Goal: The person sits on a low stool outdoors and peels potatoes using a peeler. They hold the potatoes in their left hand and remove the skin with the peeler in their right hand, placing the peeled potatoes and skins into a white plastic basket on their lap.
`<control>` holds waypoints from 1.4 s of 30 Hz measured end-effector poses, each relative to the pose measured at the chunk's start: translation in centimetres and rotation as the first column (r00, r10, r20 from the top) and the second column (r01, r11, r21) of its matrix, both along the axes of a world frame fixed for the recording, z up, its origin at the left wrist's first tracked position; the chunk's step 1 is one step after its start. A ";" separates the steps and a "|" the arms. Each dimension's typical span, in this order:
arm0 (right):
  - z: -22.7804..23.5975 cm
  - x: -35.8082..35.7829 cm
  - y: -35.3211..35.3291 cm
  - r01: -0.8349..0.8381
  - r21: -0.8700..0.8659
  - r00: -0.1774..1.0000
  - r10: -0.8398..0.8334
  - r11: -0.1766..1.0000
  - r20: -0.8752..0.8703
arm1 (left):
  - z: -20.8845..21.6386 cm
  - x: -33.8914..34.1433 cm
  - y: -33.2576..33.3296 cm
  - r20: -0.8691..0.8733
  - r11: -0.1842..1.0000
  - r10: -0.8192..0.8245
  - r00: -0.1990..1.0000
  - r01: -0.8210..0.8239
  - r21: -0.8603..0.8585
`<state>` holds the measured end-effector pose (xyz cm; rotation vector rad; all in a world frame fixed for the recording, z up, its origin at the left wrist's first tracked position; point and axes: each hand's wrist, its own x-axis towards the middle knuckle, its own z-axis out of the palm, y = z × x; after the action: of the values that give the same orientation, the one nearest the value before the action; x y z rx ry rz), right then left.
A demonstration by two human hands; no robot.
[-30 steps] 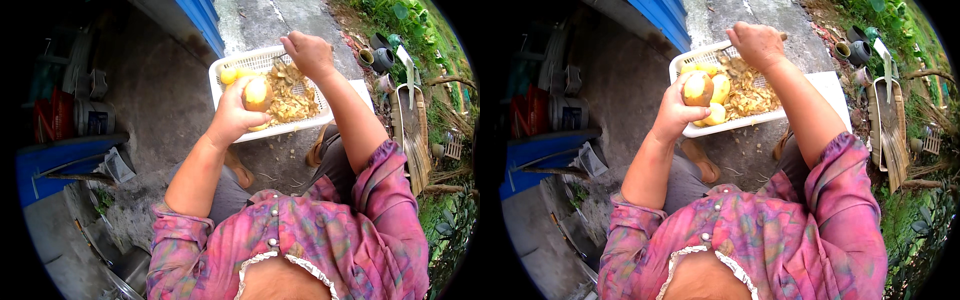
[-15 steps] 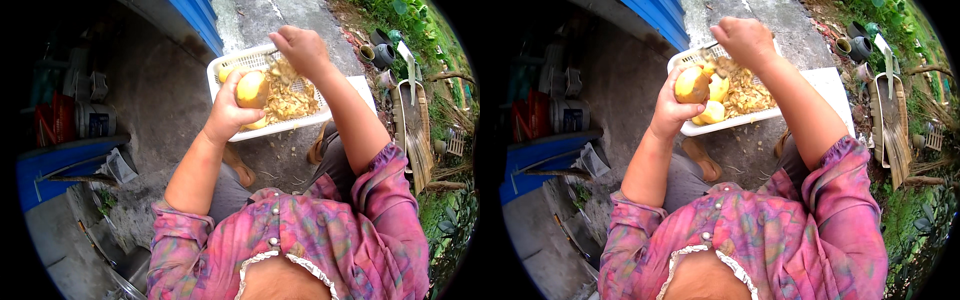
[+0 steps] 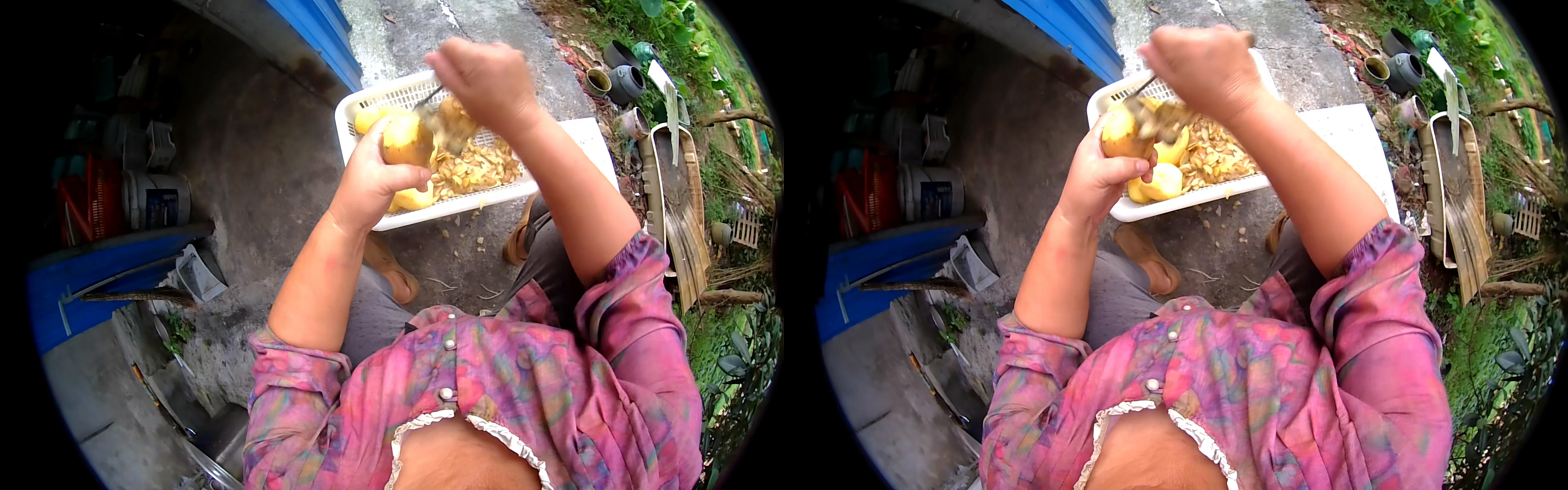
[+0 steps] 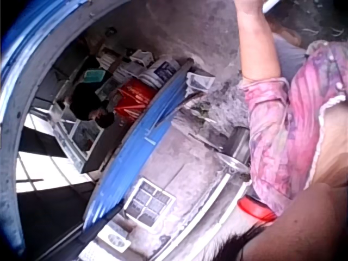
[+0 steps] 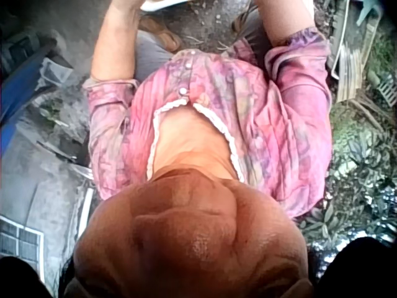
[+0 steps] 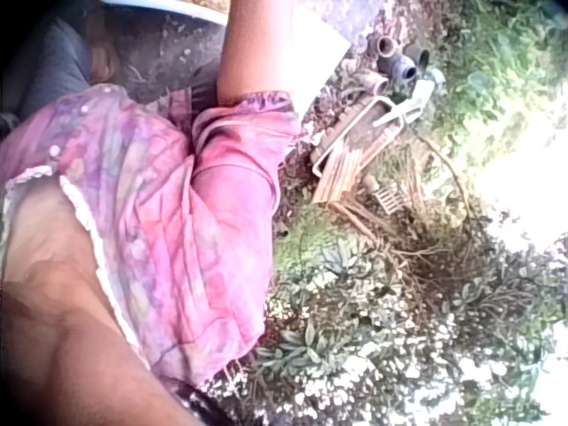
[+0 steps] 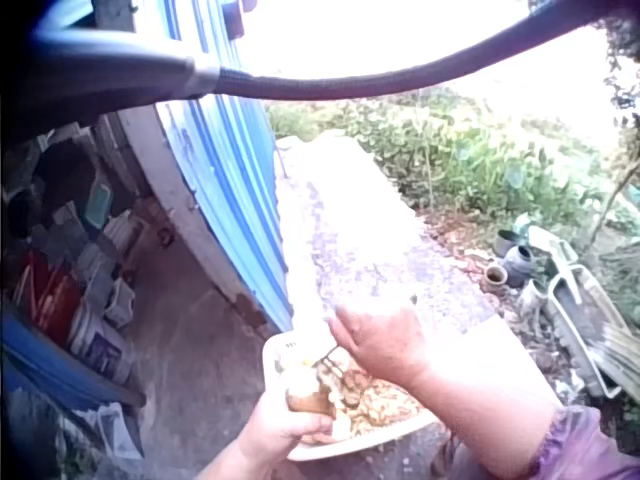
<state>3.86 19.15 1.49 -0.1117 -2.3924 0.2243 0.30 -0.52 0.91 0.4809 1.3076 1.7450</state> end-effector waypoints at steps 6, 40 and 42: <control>-1.5 -0.7 -0.4 -0.079 0.095 0.994 0.085 0.992 -0.065 | 0.1 0.4 0.3 -0.079 1.000 0.012 0.997 -0.012 0.005; -1.6 -0.3 0.9 0.025 -0.097 1.000 -0.023 0.995 0.016 | -0.9 -0.2 0.2 0.367 0.961 -0.143 0.919 0.039 0.275; -0.5 0.3 -1.1 -0.101 -0.024 0.994 0.099 0.995 -0.041 | -0.5 0.3 0.7 0.388 0.967 -0.059 0.920 -0.043 0.250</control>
<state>4.16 18.10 0.95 0.0005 -2.3583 0.3021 0.62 0.21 0.36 0.2540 0.8011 1.8935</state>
